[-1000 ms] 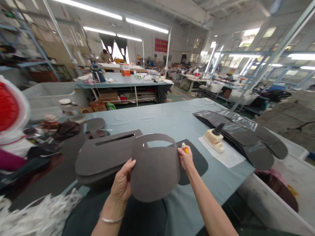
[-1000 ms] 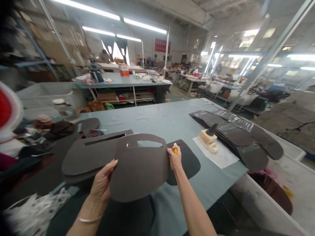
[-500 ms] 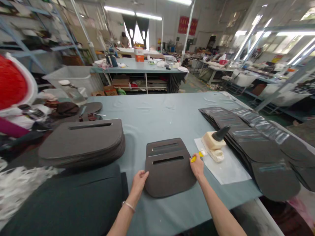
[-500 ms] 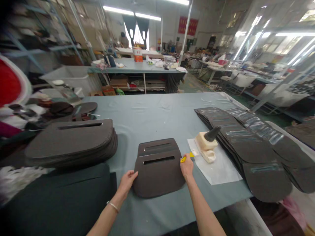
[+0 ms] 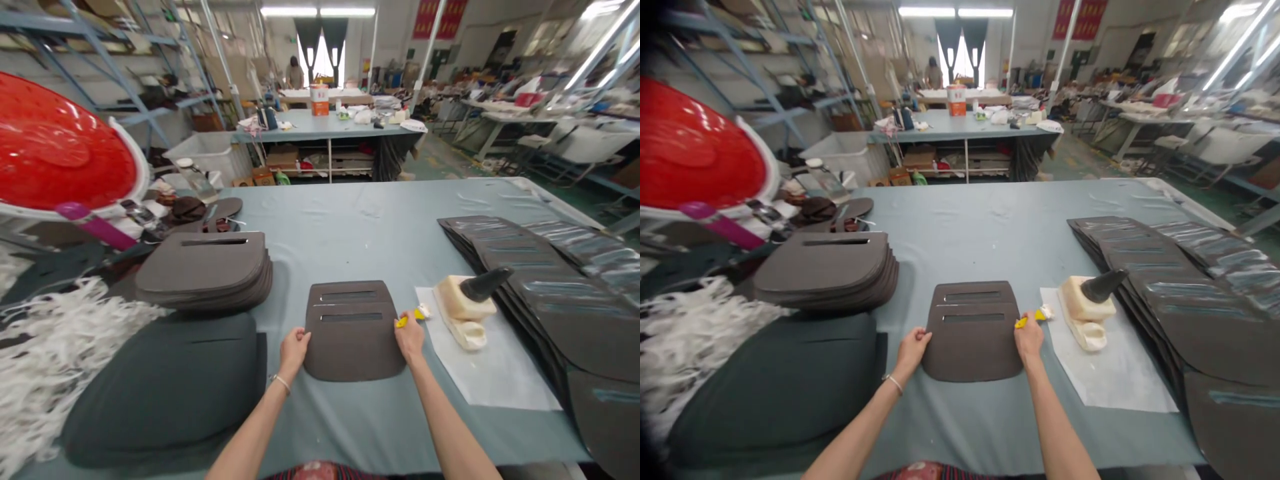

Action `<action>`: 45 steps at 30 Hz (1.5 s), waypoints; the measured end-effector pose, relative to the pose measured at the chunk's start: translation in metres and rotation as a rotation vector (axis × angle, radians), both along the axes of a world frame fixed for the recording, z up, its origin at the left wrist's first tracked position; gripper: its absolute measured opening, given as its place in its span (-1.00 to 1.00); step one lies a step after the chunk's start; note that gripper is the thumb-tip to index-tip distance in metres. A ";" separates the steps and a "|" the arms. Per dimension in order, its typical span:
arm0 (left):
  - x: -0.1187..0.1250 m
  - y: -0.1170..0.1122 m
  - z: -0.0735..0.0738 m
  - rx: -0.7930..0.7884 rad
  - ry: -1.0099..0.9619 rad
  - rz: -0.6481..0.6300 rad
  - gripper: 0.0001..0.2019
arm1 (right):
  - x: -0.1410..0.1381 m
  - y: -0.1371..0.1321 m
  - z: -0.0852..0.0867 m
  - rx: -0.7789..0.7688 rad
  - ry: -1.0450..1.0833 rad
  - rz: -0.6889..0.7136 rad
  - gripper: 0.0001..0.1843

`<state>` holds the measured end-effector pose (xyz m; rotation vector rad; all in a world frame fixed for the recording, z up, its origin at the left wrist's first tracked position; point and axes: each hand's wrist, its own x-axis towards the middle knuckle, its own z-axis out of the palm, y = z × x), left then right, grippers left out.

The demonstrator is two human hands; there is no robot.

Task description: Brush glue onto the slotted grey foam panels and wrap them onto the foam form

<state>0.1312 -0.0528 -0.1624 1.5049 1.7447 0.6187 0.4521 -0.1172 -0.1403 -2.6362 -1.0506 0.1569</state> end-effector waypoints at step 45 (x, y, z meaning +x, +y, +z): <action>-0.004 -0.007 0.017 0.084 0.180 -0.140 -0.64 | -0.010 0.012 0.014 -0.208 0.023 -0.057 -0.69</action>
